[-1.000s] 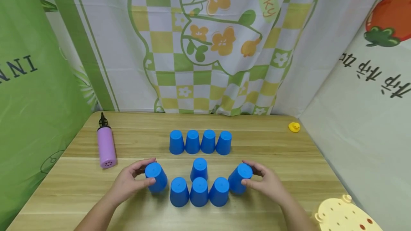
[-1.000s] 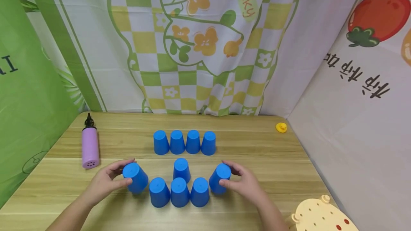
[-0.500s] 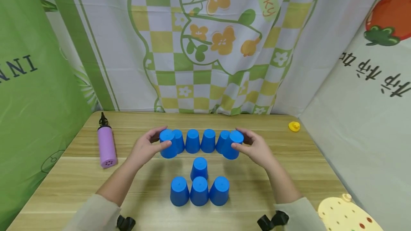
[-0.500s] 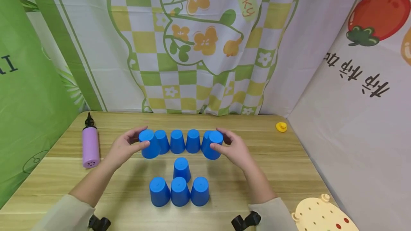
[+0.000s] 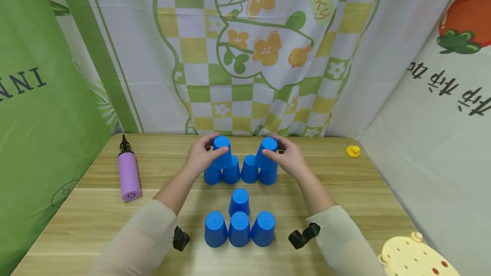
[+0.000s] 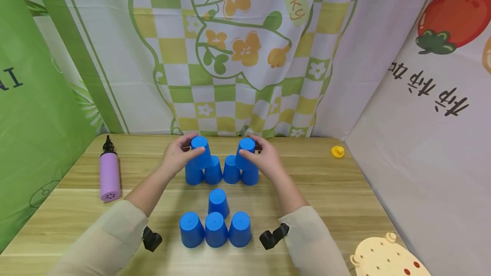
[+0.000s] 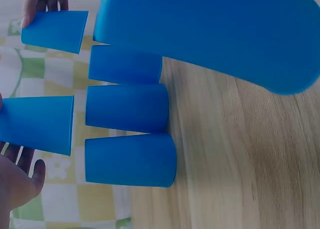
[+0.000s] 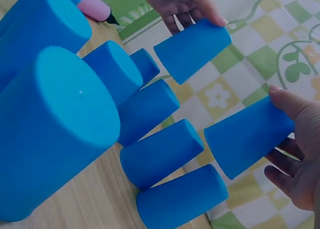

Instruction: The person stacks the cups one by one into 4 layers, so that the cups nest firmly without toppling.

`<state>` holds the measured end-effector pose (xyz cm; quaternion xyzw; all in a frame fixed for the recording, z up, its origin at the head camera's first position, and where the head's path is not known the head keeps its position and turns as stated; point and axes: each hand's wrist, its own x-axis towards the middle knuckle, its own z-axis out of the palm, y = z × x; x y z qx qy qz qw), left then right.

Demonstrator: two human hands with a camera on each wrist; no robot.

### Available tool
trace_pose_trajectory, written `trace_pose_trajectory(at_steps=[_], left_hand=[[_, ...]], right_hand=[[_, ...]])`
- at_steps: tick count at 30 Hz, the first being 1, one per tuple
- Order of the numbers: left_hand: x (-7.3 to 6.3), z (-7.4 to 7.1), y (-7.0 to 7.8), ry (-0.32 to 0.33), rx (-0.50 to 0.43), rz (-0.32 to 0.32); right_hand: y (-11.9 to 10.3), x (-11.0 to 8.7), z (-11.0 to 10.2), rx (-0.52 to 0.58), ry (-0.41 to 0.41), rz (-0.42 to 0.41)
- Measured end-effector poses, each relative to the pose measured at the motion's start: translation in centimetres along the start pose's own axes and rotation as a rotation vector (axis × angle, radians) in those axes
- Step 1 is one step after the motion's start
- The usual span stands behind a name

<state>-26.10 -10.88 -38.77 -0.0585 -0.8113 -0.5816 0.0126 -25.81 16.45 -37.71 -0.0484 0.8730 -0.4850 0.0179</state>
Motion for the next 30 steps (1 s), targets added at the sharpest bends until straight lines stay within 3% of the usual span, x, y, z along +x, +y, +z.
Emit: trace_pose_trajectory(at_steps=[9,20,30], left_hand=[[1.4,0.9,-0.5,0.039,-0.016,-0.041],[1.6,1.5,-0.8,0.014,-0.019,-0.021],[1.2,0.9,-0.9,-0.023,0.006,-0.019]], right_hand=[[-0.4,1.5,1.1,-0.018,0.021,0.015],[-0.3,1.9,1.8,-0.003,0.006,0.007],[-0.2,1.5,1.8,0.019,0.008,0.004]])
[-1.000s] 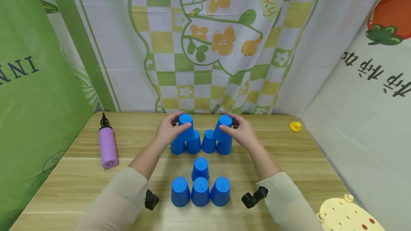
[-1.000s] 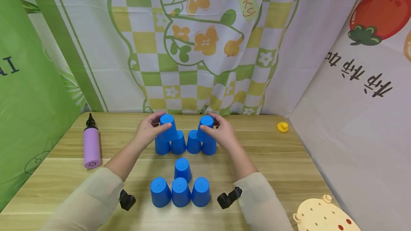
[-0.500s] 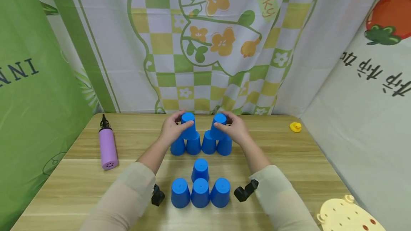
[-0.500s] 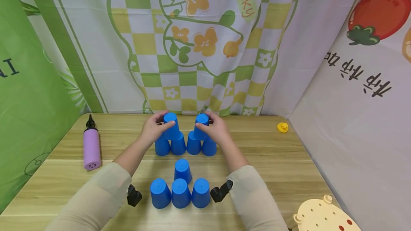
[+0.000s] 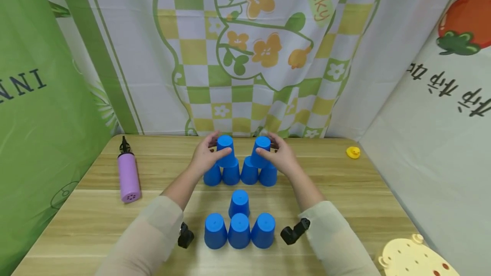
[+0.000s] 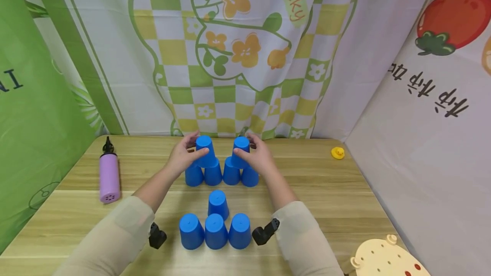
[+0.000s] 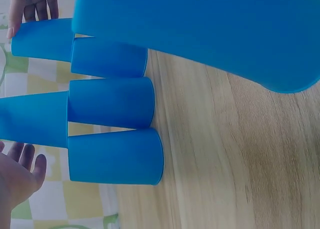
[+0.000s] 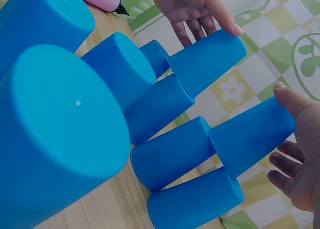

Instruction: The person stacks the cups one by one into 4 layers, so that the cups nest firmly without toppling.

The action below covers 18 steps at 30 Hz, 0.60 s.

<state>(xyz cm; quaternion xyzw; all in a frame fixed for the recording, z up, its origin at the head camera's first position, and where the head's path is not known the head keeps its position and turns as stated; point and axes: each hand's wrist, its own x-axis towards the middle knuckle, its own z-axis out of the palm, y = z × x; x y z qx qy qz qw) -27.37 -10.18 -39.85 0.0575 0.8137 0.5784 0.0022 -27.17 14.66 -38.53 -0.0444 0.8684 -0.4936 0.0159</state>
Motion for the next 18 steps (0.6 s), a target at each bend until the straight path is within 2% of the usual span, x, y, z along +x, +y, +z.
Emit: trace_pose_trajectory(at_steps=[8,18], left_hand=[[-1.2,-1.2,-0.6,-0.01,-0.023,0.048],[-4.2,-2.7,-1.4,-0.045,-0.016,0.107]], right_hand=[[0.1,-1.4,-0.8,0.029,-0.003,-0.025],[1.0,-3.7,-1.6,0.083,0.032,-0.068]])
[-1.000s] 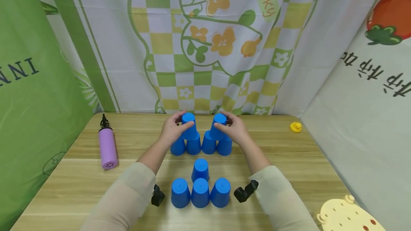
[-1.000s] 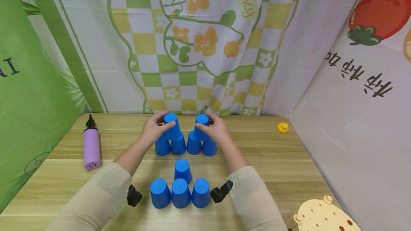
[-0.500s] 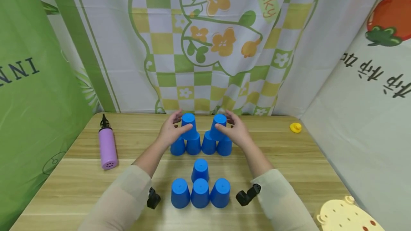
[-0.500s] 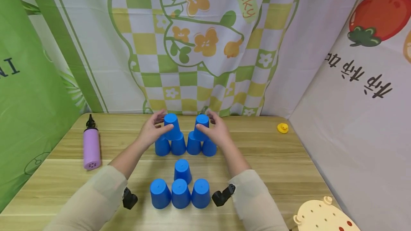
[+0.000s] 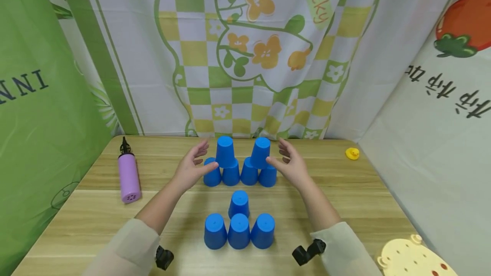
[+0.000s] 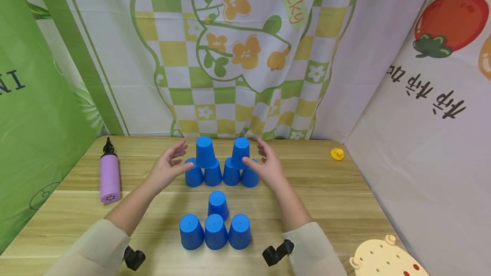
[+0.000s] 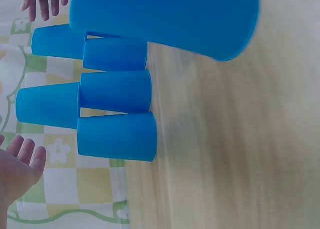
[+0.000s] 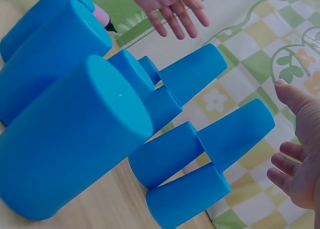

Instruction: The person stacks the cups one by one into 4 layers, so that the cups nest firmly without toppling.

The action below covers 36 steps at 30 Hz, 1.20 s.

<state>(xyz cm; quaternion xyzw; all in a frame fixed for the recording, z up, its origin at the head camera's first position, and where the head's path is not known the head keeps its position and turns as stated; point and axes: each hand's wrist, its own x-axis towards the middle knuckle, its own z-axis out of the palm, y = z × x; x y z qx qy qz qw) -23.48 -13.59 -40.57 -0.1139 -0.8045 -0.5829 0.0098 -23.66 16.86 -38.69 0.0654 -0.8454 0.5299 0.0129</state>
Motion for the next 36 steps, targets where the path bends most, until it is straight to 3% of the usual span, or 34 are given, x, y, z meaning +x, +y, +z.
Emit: trace_pose_trajectory(at_steps=[8,16,21,27,36], left_hand=[[-3.6,0.0,-1.3,-0.05,0.014,-0.015],[-6.4,0.6,-2.1,-0.113,0.033,0.022],[-8.1,1.0,-2.9,-0.237,-0.004,0.034],[-9.4,1.6,-3.5,-0.337,-0.011,0.025],[-10.2,2.2,-3.9,-0.376,0.017,0.0]], right_hand=[[1.2,-2.9,-0.3,-0.03,-0.04,-0.016],[2.1,-5.8,0.5,-0.083,-0.131,-0.058],[2.6,-7.2,1.1,-0.1,-0.213,-0.09],[3.2,-8.4,1.3,-0.139,-0.319,-0.132],[3.8,-9.2,1.7,-0.164,-0.464,-0.104]])
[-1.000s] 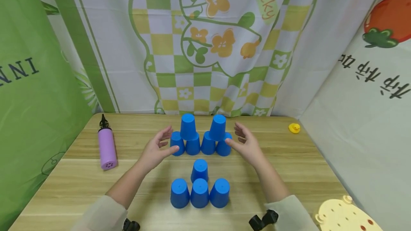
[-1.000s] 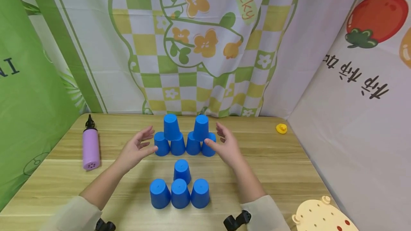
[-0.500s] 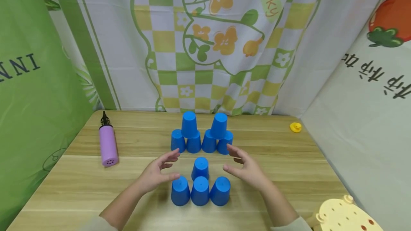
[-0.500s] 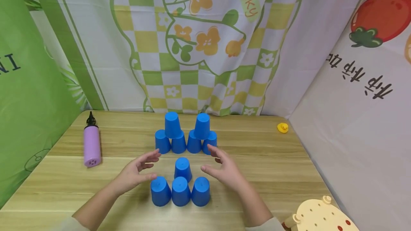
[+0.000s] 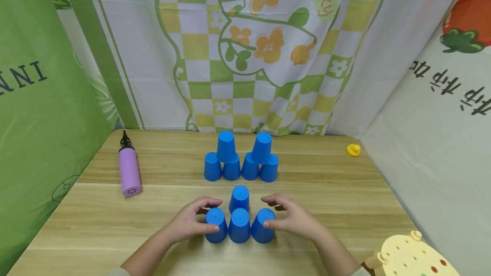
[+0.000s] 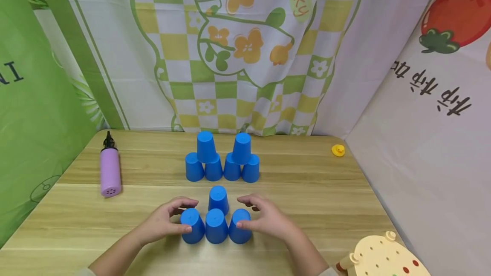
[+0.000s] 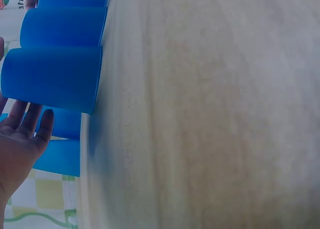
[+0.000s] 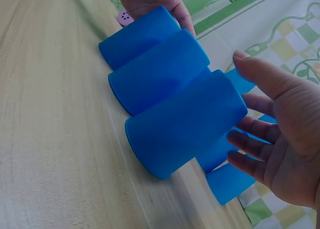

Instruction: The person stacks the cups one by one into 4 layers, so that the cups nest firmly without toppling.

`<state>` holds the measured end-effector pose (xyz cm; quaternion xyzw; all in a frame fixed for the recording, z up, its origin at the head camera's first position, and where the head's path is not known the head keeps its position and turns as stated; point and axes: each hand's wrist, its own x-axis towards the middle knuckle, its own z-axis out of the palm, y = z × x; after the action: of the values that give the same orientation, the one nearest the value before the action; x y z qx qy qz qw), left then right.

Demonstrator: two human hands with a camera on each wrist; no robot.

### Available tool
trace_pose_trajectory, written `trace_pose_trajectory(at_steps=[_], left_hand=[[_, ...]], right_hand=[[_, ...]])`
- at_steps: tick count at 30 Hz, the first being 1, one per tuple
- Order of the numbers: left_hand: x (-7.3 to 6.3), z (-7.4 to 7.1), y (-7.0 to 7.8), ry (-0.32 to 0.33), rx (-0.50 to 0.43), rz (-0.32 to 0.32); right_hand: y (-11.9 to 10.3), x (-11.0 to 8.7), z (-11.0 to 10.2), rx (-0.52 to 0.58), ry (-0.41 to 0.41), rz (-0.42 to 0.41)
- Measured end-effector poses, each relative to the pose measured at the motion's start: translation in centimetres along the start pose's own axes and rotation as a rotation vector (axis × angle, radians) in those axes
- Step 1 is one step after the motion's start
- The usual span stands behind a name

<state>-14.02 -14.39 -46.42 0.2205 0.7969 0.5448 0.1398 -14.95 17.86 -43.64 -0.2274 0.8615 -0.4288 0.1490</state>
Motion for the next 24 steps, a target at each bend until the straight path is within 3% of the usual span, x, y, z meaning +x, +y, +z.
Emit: trace_pose_trajectory(at_steps=[6,12,19,24], left_hand=[[-0.1,0.3,-0.4,0.005,-0.015,-0.032],[-0.2,0.4,-0.4,0.034,-0.014,-0.025],[-0.2,0.6,-0.5,0.062,-0.03,-0.088],[-0.2,0.7,-0.8,0.067,-0.021,-0.089]], right_hand=[[-0.3,0.1,0.1,-0.05,-0.053,0.015],[-0.5,0.1,0.1,-0.071,-0.072,0.024],[-0.9,0.2,-0.3,-0.074,-0.06,0.043],[-1.5,0.1,-1.2,-0.101,-0.022,-0.017]])
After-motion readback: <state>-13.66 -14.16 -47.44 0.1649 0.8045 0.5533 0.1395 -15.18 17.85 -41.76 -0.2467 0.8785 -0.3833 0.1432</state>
